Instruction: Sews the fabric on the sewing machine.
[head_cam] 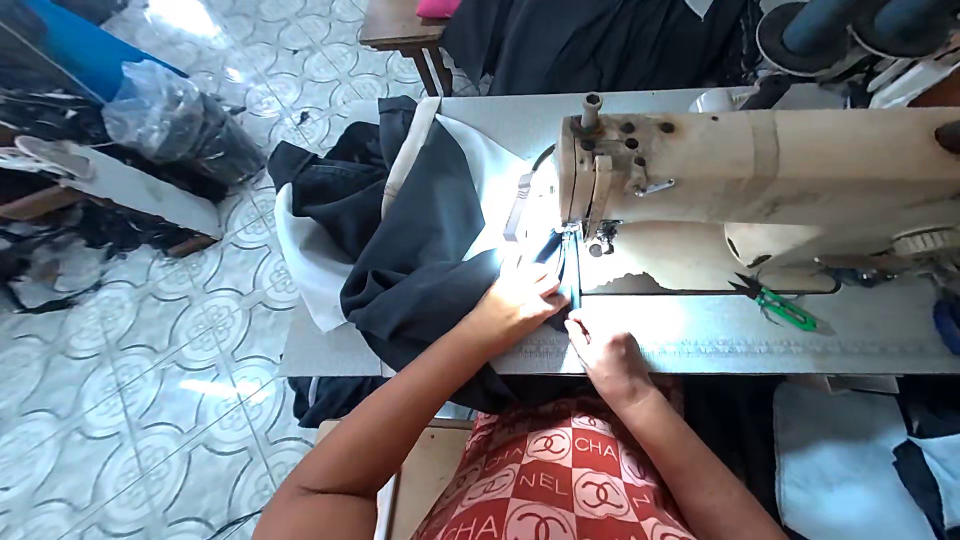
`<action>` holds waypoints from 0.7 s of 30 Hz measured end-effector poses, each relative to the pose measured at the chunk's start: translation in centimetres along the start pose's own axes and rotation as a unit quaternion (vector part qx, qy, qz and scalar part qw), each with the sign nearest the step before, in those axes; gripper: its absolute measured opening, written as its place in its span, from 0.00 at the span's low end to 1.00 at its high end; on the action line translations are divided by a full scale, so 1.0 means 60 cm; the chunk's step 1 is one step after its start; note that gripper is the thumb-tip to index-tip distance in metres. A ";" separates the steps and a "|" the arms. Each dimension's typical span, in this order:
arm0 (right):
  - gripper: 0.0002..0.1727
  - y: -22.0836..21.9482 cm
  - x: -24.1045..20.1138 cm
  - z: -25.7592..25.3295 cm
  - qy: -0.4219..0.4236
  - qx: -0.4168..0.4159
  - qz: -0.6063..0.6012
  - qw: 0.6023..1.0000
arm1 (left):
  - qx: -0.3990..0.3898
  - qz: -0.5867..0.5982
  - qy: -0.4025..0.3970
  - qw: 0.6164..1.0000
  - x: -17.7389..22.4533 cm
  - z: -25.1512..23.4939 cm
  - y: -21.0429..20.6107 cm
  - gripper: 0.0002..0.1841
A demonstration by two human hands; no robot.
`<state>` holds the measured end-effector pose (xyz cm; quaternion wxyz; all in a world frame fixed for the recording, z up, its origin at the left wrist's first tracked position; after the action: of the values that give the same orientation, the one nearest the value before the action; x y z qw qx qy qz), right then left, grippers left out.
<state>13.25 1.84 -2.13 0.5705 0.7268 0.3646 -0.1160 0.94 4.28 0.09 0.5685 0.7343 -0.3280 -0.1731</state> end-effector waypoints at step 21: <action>0.14 -0.002 -0.016 0.017 0.083 0.023 0.133 0.987 | 0.034 0.022 -0.007 0.999 -0.001 0.020 -0.001 0.16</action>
<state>12.74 0.56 -1.98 0.5315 0.7890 0.3079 0.0127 0.14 3.46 -0.35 0.5447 0.7446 -0.3537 -0.1542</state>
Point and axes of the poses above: each hand's wrist, its own z-axis away from the middle knuckle, its own y-axis out of the back of the hand, x = y × z, the point moved 8 cm from there along -z, towards the middle knuckle, and after that the axes turned 3 degrees about x, right-handed, at the moved point
